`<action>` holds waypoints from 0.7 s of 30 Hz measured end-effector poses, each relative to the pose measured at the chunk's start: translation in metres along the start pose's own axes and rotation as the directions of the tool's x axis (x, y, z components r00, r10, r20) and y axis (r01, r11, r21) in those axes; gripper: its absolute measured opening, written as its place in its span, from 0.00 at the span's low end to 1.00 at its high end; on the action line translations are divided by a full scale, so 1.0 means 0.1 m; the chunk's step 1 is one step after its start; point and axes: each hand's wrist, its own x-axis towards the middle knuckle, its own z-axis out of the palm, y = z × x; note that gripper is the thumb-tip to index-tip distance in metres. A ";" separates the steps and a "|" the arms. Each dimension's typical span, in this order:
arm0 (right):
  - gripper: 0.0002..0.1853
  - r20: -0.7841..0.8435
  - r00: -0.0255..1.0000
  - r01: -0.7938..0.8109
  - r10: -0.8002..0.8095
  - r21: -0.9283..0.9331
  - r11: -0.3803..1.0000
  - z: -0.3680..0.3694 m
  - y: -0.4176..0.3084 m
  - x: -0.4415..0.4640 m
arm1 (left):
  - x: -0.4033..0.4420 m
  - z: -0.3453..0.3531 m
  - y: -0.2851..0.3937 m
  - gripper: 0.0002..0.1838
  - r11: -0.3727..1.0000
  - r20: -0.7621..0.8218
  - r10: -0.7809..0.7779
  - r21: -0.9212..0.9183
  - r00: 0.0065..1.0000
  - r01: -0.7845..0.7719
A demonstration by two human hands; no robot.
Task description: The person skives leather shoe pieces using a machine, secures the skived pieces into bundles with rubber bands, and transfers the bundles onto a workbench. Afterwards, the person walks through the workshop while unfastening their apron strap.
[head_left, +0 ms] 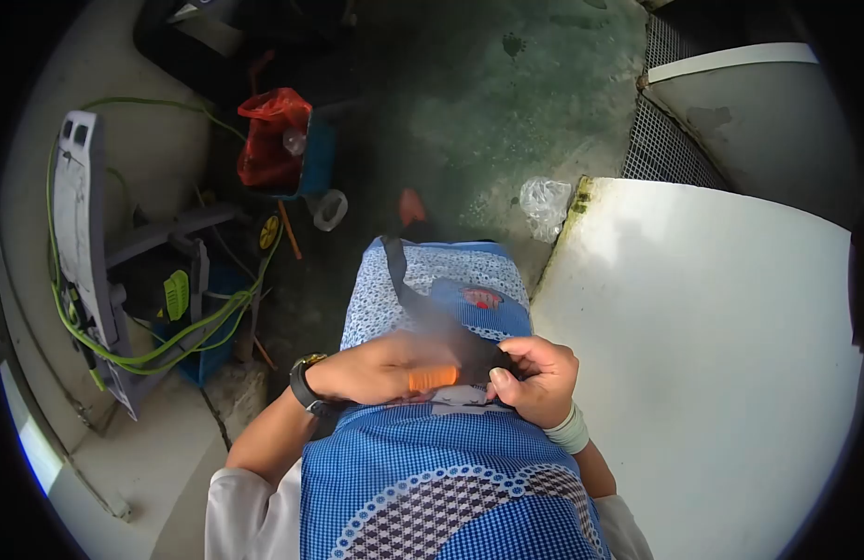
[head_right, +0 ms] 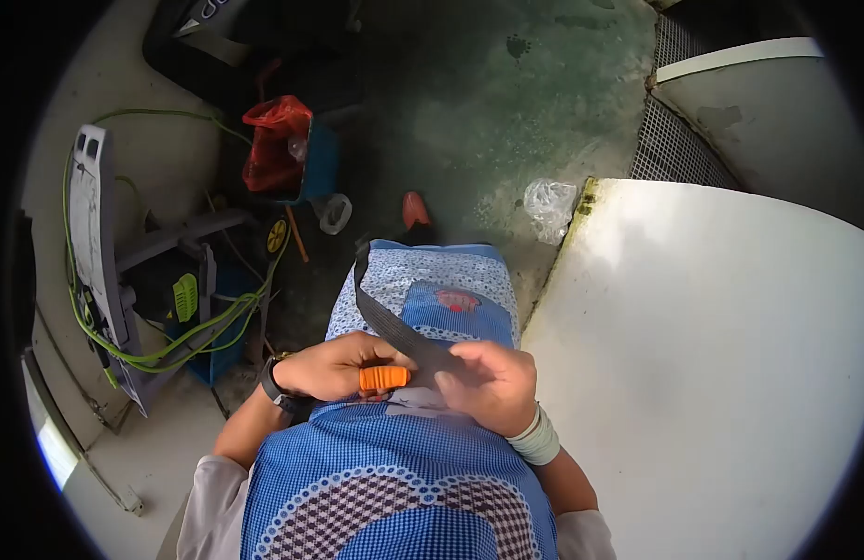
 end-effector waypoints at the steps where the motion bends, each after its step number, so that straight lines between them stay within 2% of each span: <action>1: 0.14 0.026 0.999 -0.034 0.032 0.066 0.997 -0.03 -0.07 0.06 | 0.08 -0.07 0.05 0.12 0.993 0.067 -0.070 -0.089 0.995 0.076; 2: 0.14 0.017 0.999 -0.044 0.043 0.076 0.996 -0.07 -0.17 0.12 | 0.15 -0.12 0.13 0.10 0.972 0.141 -0.138 -0.169 0.980 0.161; 3: 0.16 0.097 0.994 0.056 -0.053 -0.034 0.998 -0.13 -0.26 0.21 | 0.21 -0.11 0.17 0.09 0.940 0.179 -0.030 -0.330 0.983 0.089; 4: 0.18 0.179 0.974 0.162 -0.135 -0.144 0.976 -0.21 -0.33 0.27 | 0.26 -0.10 0.25 0.09 0.926 0.119 -0.055 -0.366 0.991 0.095; 5: 0.21 0.214 0.971 0.146 -0.106 -0.182 0.972 -0.28 -0.37 0.31 | 0.31 -0.07 0.33 0.09 0.907 0.060 -0.081 -0.410 0.995 0.099; 6: 0.21 0.197 0.975 0.139 -0.100 -0.190 0.972 -0.34 -0.37 0.32 | 0.38 -0.04 0.37 0.09 0.877 -0.030 -0.058 -0.480 0.998 0.037; 8: 0.23 0.149 0.985 0.110 -0.084 -0.175 0.978 -0.44 -0.36 0.39 | 0.50 -0.03 0.35 0.09 0.899 -0.044 -0.035 -0.438 0.998 0.012; 13: 0.21 0.183 0.983 0.045 -0.004 -0.224 0.974 -0.72 -0.53 0.47 | 0.65 -0.03 0.41 0.14 0.950 -0.098 -0.002 -0.312 0.995 -0.029; 14: 0.21 0.210 0.977 0.022 0.019 -0.189 0.982 -0.76 -0.53 0.49 | 0.68 -0.04 0.44 0.14 0.952 -0.096 -0.005 -0.307 0.995 -0.025; 16: 0.21 0.238 0.970 -0.011 0.045 -0.143 0.990 -0.80 -0.56 0.51 | 0.69 -0.04 0.48 0.15 0.907 -0.044 -0.029 -0.421 0.999 0.008; 19: 0.19 0.215 0.976 0.003 0.041 -0.200 0.980 -0.81 -0.63 0.53 | 0.71 -0.07 0.42 0.15 0.876 0.001 0.027 -0.482 1.000 -0.023; 20: 0.19 0.188 0.982 0.049 -0.009 -0.209 0.977 -0.81 -0.63 0.51 | 0.72 -0.08 0.45 0.15 0.878 0.003 0.028 -0.479 1.000 -0.023; 21: 0.18 0.164 0.985 0.093 -0.058 -0.219 0.971 -0.79 -0.64 0.49 | 0.72 -0.07 0.50 0.15 0.926 0.001 0.018 -0.377 1.000 -0.016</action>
